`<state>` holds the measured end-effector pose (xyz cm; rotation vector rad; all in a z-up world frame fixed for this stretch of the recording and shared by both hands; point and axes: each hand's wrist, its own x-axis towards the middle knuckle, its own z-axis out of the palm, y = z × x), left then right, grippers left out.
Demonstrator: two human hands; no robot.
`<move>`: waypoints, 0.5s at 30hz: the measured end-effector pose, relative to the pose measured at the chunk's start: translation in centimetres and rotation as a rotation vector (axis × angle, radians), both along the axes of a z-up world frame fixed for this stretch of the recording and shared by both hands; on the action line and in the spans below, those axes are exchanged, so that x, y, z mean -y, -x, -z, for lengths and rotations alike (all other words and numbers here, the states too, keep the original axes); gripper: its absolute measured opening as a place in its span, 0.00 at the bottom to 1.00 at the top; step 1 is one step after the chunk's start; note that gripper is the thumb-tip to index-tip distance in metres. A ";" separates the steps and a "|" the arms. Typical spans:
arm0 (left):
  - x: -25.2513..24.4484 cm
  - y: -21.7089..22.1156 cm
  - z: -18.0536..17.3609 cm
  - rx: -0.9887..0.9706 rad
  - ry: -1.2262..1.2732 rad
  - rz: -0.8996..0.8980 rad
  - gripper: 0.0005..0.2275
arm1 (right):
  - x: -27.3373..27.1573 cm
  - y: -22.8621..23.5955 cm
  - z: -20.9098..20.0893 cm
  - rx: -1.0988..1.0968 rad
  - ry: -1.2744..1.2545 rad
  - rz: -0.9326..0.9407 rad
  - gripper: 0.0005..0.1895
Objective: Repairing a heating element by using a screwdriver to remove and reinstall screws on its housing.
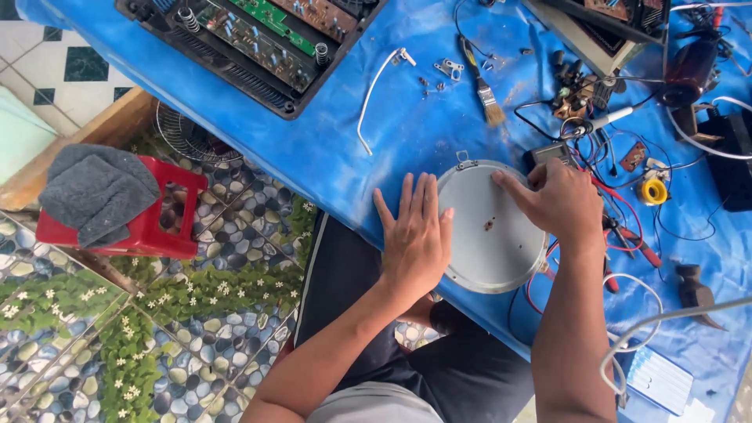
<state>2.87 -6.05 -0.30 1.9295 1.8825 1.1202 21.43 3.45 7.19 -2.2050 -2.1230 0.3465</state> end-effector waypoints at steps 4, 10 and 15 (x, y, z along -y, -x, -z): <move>-0.7 -0.6 -0.5 -0.037 0.066 -0.005 0.27 | 0.6 -0.2 -0.6 -0.027 -0.006 0.020 0.33; -1.1 -1.5 -2.0 -0.071 0.152 0.045 0.37 | -2.3 -0.8 0.0 -0.262 -0.272 -0.099 0.27; -1.5 -2.9 -1.5 -0.218 0.187 -0.027 0.42 | -3.9 2.5 -4.8 -0.819 -0.366 -0.507 0.02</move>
